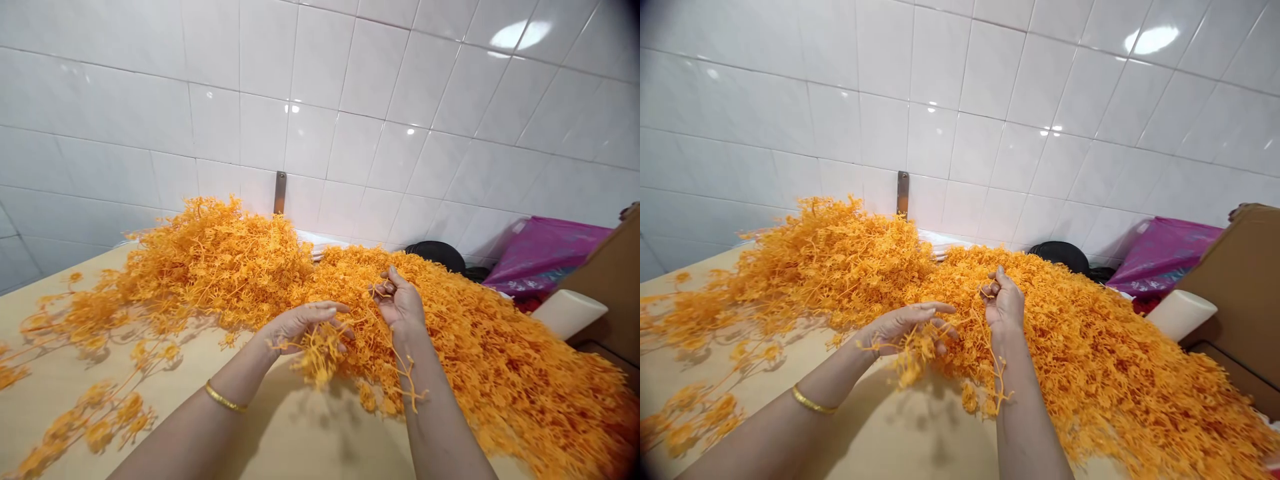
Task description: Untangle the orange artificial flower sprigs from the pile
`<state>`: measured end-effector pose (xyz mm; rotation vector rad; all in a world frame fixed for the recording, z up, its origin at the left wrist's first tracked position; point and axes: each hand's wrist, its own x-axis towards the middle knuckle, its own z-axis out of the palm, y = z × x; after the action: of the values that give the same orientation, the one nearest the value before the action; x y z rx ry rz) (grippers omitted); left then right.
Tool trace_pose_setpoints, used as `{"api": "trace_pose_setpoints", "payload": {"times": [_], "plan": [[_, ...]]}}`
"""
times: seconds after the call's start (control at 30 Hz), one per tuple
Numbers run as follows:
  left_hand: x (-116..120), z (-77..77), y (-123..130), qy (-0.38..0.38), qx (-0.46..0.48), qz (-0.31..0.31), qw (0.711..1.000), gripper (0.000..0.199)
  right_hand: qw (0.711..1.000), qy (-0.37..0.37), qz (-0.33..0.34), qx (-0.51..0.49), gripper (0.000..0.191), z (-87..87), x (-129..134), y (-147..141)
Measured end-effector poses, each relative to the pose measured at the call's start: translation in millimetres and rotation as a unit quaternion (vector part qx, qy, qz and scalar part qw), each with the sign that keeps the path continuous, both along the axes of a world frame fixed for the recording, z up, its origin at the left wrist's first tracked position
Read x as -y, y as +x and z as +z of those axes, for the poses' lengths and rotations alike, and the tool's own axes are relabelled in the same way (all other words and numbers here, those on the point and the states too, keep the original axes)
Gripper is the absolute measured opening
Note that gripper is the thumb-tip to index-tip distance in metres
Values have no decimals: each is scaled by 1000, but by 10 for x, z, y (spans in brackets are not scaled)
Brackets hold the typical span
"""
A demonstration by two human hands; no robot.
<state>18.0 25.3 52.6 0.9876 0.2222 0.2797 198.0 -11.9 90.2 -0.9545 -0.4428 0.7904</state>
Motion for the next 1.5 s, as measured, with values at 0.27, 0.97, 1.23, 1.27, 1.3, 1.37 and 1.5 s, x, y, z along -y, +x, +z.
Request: {"api": "trace_pose_setpoints", "payload": {"times": [0.27, 0.97, 1.23, 1.27, 1.3, 1.37, 1.5], "plan": [[-197, -62, -14, -88, 20, 12, 996, 36, 914, -12, -161, 372, 16, 82, 59, -41], [-173, 18, 23, -162, 24, 127, 978, 45, 771, -145, 125, 607, 31, 145, 154, -306], [-24, 34, 143, -90, -3, 205, 975, 19, 696, -122, 93, 702, 21, 17, 73, -433], [-24, 29, 159, -104, -16, 243, 964, 14, 679, -123, 113, 715, 17, 3, 80, -467], [-30, 21, 172, -120, -27, 278, 953, 10, 662, -128, 135, 726, 15, -8, 93, -494], [-54, -2, 188, -141, -42, 325, 934, 5, 637, -142, 171, 738, 16, -14, 129, -527], [-121, -37, 177, -156, -44, 356, 920, 1, 597, -157, 253, 745, 17, 9, 186, -519]]}}
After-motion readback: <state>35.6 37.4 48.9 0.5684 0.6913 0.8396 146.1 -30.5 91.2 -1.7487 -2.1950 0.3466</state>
